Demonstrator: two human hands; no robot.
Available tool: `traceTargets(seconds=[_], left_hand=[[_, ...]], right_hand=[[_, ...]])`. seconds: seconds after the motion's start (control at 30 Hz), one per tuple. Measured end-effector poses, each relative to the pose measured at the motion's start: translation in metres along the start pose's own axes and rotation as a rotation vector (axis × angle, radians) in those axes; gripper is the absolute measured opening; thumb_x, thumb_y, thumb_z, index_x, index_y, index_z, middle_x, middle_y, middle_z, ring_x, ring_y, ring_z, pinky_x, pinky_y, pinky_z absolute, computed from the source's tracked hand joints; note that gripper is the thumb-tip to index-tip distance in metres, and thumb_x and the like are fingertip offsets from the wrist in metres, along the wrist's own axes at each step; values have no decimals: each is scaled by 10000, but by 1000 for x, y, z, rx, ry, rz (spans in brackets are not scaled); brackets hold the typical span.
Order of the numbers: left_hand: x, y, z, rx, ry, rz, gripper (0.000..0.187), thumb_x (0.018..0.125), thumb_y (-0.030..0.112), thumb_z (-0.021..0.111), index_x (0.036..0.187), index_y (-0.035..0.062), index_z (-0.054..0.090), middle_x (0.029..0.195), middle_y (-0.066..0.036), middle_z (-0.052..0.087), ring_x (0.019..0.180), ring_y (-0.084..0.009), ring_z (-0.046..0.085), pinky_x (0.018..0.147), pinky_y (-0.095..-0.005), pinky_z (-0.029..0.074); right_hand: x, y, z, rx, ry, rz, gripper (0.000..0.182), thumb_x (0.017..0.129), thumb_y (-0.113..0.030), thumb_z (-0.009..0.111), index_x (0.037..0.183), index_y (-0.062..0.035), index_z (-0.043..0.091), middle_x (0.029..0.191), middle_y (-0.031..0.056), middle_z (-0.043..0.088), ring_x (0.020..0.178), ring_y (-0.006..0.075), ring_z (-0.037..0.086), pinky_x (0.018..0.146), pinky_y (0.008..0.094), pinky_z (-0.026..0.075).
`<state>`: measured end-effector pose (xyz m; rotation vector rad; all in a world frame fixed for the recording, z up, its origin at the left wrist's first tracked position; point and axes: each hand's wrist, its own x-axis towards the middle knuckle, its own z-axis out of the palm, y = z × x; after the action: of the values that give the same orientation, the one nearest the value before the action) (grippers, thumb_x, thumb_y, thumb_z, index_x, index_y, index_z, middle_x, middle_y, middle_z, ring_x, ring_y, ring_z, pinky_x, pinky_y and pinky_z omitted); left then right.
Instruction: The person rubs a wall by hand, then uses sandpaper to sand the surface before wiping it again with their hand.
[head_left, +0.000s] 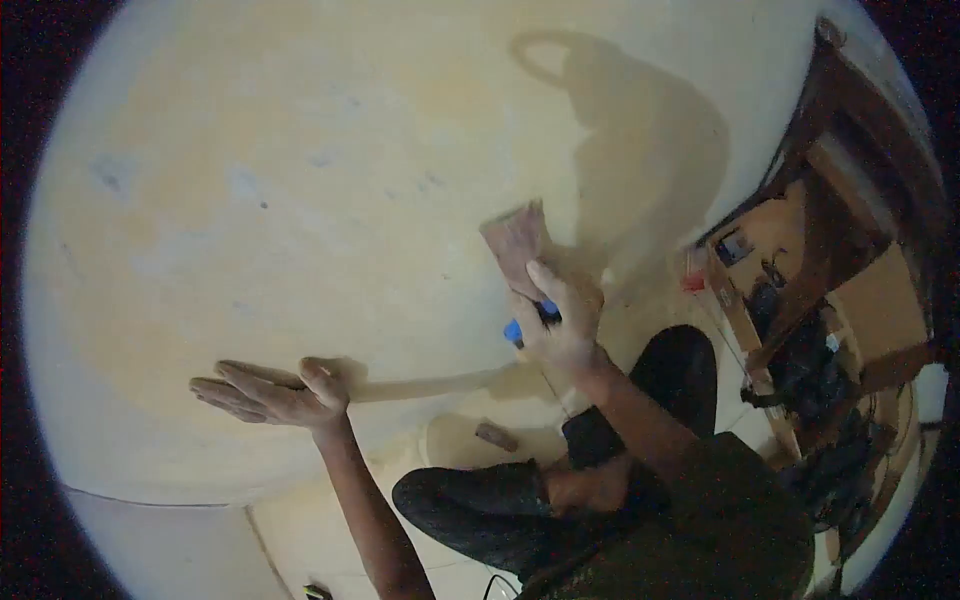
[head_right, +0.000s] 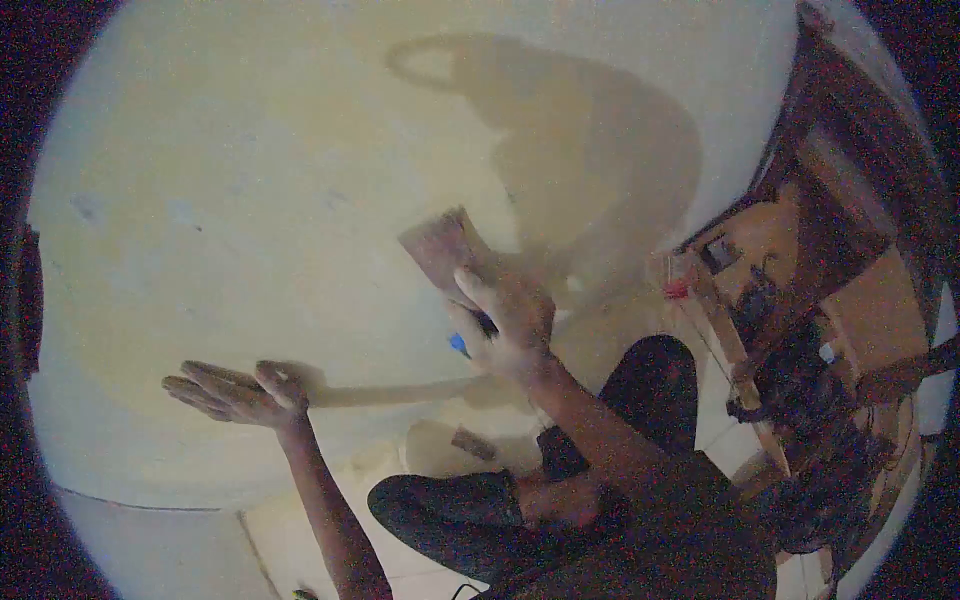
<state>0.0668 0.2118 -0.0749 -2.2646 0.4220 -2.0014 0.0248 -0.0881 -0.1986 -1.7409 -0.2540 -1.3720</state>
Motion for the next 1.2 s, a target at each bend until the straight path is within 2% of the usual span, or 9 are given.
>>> traceTargets(seconds=[0.07, 0.17, 0.27, 0.37, 0.57, 0.67, 0.87, 1.0, 1.2], left_hand=[[2, 3, 0, 4, -1, 3, 890, 997, 665, 372, 1607, 24, 267, 1680, -261, 148, 1564, -421, 132, 1240, -596, 143], [3, 2, 0, 17, 3, 8, 891, 996, 666, 373, 1606, 25, 269, 1681, -259, 147, 1565, -414, 138, 1243, -591, 143], [0, 0, 2, 5, 6, 3, 892, 996, 668, 371, 1607, 26, 270, 1682, -259, 146, 1564, -413, 144, 1244, -588, 142], [2, 1, 1, 8, 10, -6, 892, 996, 670, 368, 1606, 26, 273, 1682, -260, 146, 1564, -414, 145, 1243, -584, 144], [5, 12, -4, 15, -3, -8, 897, 996, 676, 359, 1604, 23, 276, 1680, -262, 153, 1563, -419, 142, 1241, -584, 148], [4, 3, 1, -5, 11, -10, 899, 997, 677, 355, 1606, 22, 271, 1679, -264, 155, 1562, -421, 142, 1241, -584, 146], [7, 8, -2, 18, -1, 0, 897, 997, 668, 366, 1608, 19, 261, 1680, -262, 153, 1563, -424, 137, 1241, -589, 140], [6, 10, -2, 12, -10, -12, 896, 998, 669, 361, 1608, 21, 261, 1682, -258, 152, 1563, -425, 136, 1238, -595, 137], [6, 7, -2, 4, -5, -3, 903, 995, 676, 354, 1612, 23, 256, 1684, -261, 141, 1566, -424, 124, 1237, -593, 122]], right_hand=[[-25, 5, -11, -46, -8, -9, 484, 792, 16, 795, 1241, -51, 630, 948, 187, 709, 749, 313, 704, 638, 393, 546], [-52, 3, -16, -68, -27, 112, 552, 737, -54, 847, 1254, -106, 661, 869, 112, 693, 679, 309, 664, 596, 413, 522], [-1, -10, -8, -41, -9, 27, 548, 735, -54, 848, 1247, -122, 663, 875, 114, 695, 683, 313, 666, 599, 413, 529], [9, -5, -9, -29, -11, -39, 487, 789, 22, 801, 1238, -47, 625, 950, 186, 708, 757, 318, 704, 647, 409, 555], [-36, 2, -25, -32, -89, 127, 477, 796, 37, 785, 1237, -50, 624, 939, 181, 709, 736, 318, 708, 644, 405, 558], [19, -4, -11, -36, 33, -87, 477, 799, 31, 784, 1242, -54, 627, 940, 183, 710, 739, 308, 710, 650, 397, 562], [-43, 7, -21, -9, 2, 141, 524, 745, -40, 840, 1236, -111, 672, 951, 142, 726, 749, 332, 704, 649, 409, 562], [4, -4, -17, -12, 16, 26, 479, 798, 19, 795, 1242, -56, 632, 928, 177, 708, 733, 301, 703, 667, 384, 563], [-33, 0, -21, -40, 2, 61, 468, 794, 29, 798, 1228, -45, 637, 878, 152, 692, 692, 275, 684, 616, 382, 535]])
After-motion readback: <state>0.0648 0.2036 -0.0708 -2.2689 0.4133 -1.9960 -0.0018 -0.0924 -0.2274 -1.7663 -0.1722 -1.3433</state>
